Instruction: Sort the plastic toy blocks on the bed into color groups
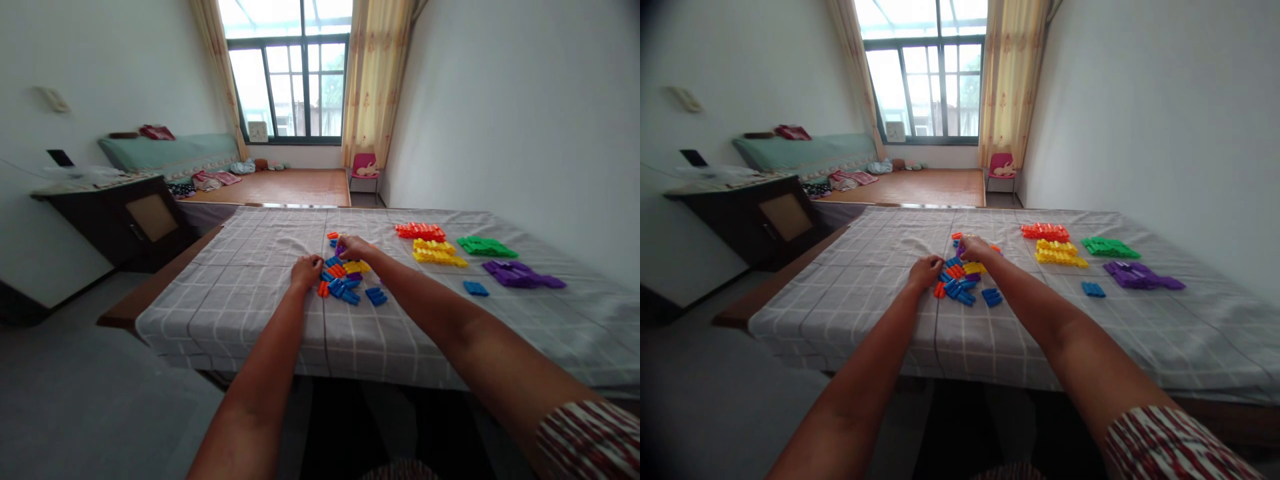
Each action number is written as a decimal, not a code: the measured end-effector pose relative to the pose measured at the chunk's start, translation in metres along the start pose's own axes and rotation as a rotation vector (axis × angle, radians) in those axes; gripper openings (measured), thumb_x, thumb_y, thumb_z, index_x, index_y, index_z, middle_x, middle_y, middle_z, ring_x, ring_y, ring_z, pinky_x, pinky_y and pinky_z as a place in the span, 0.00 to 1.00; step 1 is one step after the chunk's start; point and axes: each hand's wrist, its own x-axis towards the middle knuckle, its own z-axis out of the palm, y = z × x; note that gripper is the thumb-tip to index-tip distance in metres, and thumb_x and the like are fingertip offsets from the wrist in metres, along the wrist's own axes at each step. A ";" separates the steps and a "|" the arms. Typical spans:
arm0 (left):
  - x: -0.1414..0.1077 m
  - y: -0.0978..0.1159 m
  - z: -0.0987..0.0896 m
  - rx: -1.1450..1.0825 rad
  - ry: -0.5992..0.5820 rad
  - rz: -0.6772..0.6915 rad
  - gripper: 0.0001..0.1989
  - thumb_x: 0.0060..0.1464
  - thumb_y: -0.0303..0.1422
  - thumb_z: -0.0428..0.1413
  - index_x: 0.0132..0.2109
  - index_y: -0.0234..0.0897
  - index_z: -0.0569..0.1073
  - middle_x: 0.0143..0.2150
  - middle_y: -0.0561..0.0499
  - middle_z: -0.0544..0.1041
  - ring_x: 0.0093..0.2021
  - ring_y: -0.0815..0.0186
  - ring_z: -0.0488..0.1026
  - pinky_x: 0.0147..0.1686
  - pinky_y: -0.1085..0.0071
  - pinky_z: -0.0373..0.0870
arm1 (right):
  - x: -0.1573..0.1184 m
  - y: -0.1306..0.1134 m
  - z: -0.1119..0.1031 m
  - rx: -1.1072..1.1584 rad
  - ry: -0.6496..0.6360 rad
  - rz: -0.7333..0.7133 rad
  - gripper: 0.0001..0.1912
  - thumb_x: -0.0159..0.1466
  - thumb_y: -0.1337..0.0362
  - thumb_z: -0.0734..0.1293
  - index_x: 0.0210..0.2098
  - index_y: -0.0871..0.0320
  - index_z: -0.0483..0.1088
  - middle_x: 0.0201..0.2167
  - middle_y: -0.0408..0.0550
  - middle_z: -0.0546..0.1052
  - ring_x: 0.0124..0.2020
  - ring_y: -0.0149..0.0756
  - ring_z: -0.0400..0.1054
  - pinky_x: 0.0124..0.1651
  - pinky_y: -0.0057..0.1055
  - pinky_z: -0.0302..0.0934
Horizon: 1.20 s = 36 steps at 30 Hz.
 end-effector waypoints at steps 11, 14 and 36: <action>0.006 -0.005 -0.005 0.046 -0.039 0.013 0.17 0.57 0.36 0.48 0.45 0.40 0.79 0.43 0.49 0.81 0.43 0.63 0.75 0.40 0.73 0.66 | -0.090 0.122 -0.054 0.961 0.193 0.006 0.28 0.53 0.59 0.72 0.52 0.53 0.67 0.49 0.51 0.73 0.37 0.33 0.72 0.39 0.32 0.70; 0.010 -0.007 -0.007 0.078 -0.058 0.014 0.17 0.57 0.37 0.47 0.46 0.41 0.78 0.45 0.50 0.81 0.44 0.63 0.75 0.40 0.73 0.66 | -0.134 0.191 -0.072 1.021 0.418 0.074 0.30 0.51 0.61 0.73 0.53 0.54 0.66 0.50 0.52 0.72 0.40 0.34 0.71 0.42 0.33 0.69; 0.018 -0.007 -0.010 0.193 -0.055 -0.031 0.19 0.57 0.41 0.46 0.46 0.41 0.78 0.43 0.48 0.81 0.42 0.60 0.76 0.37 0.72 0.67 | -0.304 0.421 -0.101 -0.038 0.177 0.692 0.30 0.51 0.73 0.64 0.55 0.55 0.72 0.50 0.50 0.77 0.47 0.40 0.72 0.47 0.29 0.63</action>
